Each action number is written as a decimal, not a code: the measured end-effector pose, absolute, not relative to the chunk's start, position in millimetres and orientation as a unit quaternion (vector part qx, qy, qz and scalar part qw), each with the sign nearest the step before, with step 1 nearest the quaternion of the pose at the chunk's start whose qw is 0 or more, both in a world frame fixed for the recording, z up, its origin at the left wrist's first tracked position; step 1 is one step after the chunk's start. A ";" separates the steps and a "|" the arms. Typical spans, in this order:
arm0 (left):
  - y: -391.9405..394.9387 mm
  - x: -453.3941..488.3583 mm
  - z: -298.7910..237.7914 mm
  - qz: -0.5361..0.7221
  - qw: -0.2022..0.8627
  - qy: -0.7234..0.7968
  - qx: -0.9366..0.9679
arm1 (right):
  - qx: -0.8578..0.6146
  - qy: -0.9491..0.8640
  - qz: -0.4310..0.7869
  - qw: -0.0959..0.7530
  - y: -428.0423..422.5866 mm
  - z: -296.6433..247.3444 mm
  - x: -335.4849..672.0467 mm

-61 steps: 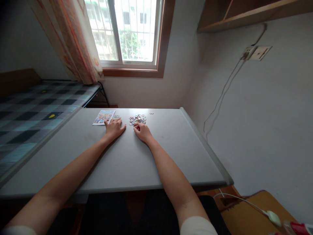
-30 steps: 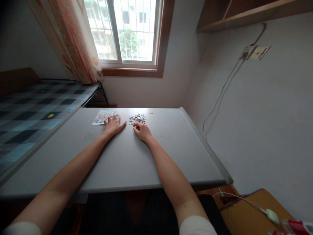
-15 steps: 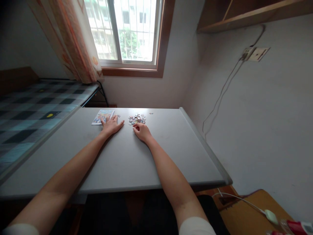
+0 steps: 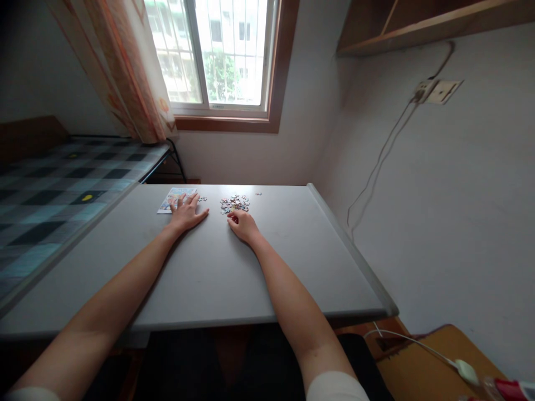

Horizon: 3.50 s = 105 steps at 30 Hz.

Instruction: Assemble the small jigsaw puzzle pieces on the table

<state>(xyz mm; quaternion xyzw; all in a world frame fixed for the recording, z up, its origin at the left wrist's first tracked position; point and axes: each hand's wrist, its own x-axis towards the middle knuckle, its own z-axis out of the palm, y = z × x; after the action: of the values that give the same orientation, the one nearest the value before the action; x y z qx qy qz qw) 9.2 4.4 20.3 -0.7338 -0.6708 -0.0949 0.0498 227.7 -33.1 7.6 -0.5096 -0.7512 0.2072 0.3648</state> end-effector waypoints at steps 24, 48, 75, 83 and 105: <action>6.8 14.8 17.8 -0.093 0.026 -0.626 -0.774 | -0.506 -0.755 0.198 0.368 -30.6 4.5 228.6; 10.5 12.4 10.5 -0.124 0.043 -0.605 -0.785 | -0.505 -0.755 0.199 0.367 -32.7 7.1 227.3; -20.0 50.2 19.5 -0.181 -0.054 -0.457 -0.869 | -0.628 -0.708 0.123 0.300 -30.7 9.0 241.2; -21.1 51.8 22.3 -0.176 -0.062 -0.455 -0.871 | -0.635 -0.707 0.121 0.287 -33.3 13.4 240.3; -22.8 51.9 24.2 -0.172 -0.068 -0.466 -0.865 | -0.643 -0.684 0.147 0.310 -28.8 9.0 242.2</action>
<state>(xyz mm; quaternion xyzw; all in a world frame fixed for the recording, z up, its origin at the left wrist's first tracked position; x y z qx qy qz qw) 51.9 -22.8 24.2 -0.8652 -0.4660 -0.1722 -0.0677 242.2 -28.8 9.0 -0.6431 -0.6845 0.1468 0.3104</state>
